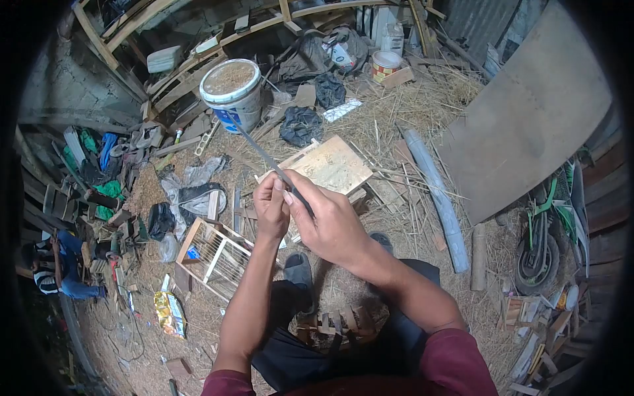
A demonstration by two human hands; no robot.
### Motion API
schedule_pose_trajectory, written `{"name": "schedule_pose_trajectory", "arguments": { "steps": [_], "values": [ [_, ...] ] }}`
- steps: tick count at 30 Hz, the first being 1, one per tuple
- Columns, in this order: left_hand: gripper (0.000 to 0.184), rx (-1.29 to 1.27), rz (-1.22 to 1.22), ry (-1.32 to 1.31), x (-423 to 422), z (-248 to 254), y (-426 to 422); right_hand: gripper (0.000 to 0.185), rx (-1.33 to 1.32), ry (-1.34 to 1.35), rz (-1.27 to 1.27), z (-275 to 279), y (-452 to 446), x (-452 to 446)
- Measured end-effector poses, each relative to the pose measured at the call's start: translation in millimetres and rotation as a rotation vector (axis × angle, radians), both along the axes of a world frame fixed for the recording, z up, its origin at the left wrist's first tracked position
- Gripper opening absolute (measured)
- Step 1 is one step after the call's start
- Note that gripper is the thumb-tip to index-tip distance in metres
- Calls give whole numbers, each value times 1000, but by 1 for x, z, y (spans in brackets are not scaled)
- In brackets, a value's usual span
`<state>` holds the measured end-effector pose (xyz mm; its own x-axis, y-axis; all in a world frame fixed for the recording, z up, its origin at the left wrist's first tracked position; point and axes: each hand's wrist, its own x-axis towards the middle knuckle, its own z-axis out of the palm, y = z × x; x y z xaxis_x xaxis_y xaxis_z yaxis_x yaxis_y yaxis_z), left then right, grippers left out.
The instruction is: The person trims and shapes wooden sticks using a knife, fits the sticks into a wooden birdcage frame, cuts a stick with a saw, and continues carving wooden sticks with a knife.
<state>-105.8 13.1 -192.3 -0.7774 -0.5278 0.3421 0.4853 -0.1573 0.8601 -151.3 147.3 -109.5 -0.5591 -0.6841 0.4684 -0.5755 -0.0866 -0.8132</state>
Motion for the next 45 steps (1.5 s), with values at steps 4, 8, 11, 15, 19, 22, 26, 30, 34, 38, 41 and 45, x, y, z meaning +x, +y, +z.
{"name": "schedule_pose_trajectory", "arguments": {
  "steps": [4,8,11,15,19,22,26,30,34,38,41,45],
  "values": [
    [25,-16,-19,-6,0,0,0,40,27,16,-11,2,1,-1],
    [26,10,-16,-7,-1,2,2,41,120,25,-1,3,3,-2],
    [28,-19,-12,-17,-1,1,1,42,157,-28,12,4,5,-1],
    [29,-41,6,-10,-3,-6,-1,41,144,-73,31,7,5,0],
    [29,-24,-5,-1,-4,-7,0,40,117,-85,36,3,6,0],
    [29,-24,-7,5,-4,-6,0,40,135,-81,38,5,6,0],
    [29,-52,-22,-2,-2,-7,-2,40,161,-107,42,8,6,0],
    [28,-19,-23,10,-3,-5,0,40,129,-72,29,4,5,0],
    [27,-43,-8,-2,-3,-4,0,40,133,-68,24,4,6,0],
    [27,-61,-1,-16,-4,-4,-1,40,143,-69,27,5,5,-1],
    [27,-70,7,-20,-4,-3,-1,40,130,-62,20,3,5,-2],
    [27,-73,13,-27,-5,-2,-1,40,125,-57,16,3,4,-2]
  ]
}}
